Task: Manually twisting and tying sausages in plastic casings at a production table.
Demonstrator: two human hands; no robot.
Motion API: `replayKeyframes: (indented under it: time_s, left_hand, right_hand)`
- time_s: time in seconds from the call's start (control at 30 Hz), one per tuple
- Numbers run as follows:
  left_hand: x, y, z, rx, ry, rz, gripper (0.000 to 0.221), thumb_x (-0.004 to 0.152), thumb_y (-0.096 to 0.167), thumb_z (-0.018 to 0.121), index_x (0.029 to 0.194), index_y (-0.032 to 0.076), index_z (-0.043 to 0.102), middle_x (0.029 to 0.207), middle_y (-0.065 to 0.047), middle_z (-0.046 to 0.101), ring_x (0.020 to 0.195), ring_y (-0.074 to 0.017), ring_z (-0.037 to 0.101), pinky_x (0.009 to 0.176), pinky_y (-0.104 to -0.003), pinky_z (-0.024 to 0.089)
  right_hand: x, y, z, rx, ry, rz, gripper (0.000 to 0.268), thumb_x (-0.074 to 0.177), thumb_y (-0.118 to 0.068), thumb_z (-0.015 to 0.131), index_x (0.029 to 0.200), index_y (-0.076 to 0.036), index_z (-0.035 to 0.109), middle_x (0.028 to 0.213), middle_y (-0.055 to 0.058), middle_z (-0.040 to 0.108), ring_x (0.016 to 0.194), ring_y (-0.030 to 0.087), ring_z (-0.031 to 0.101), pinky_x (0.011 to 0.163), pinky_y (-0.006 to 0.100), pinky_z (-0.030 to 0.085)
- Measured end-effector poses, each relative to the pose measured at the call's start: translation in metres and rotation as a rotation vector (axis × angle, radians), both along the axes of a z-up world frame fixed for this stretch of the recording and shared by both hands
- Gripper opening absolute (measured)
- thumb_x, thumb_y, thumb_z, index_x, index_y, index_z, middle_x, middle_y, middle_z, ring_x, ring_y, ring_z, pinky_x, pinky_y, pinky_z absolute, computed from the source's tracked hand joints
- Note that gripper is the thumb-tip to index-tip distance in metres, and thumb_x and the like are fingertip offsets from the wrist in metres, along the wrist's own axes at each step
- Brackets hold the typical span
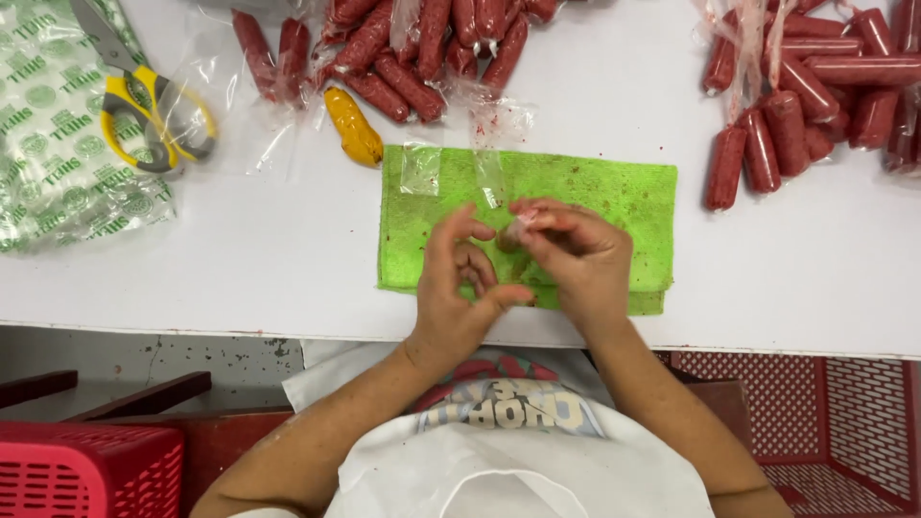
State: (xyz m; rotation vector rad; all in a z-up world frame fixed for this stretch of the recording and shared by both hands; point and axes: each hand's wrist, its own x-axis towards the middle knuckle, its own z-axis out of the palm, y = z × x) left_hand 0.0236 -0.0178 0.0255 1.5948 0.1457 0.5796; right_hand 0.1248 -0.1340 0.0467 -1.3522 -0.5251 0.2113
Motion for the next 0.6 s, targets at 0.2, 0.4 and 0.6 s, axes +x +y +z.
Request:
replayKeyframes:
  time_s: [0.2,0.4,0.6]
  left_hand:
    - [0.051,0.016,0.024,0.157,-0.209,-0.021,0.014,0.097,0.021,0.068,0.105,0.017,0.079,0.110,-0.004,0.057,0.075,-0.0136,0.060,0.073,-0.026,0.055]
    - [0.060,0.051,0.047,0.895,-0.334,-0.219,0.038,0.106,0.030,0.042,0.088,0.024,0.075,0.075,0.008,0.066,0.058,-0.0130,0.064,0.053,-0.031,0.055]
    - [0.129,0.109,0.022,0.894,-0.392,-0.238,0.022,0.106,0.019,0.051,0.103,0.015,0.073,0.074,-0.004,0.057,0.080,-0.0322,0.066,0.076,-0.041,0.056]
  right_hand:
    - [0.015,-0.006,-0.042,0.071,0.058,-0.031,0.048,0.085,0.005,0.076,0.118,-0.004,0.042,0.108,0.014,0.070,0.104,0.022,0.070,0.090,0.031,0.059]
    - [0.021,-0.014,-0.035,-0.209,-0.623,0.158,0.040,0.099,-0.041,0.054,0.091,-0.006,0.071,0.094,0.014,0.073,0.080,0.034,0.073,0.071,0.044,0.060]
    - [0.056,-0.022,0.017,-0.308,0.241,0.228,0.027,0.097,-0.032,0.064,0.094,-0.007,0.073,0.073,0.010,0.072,0.034,0.014,0.054,0.034,0.028,0.047]
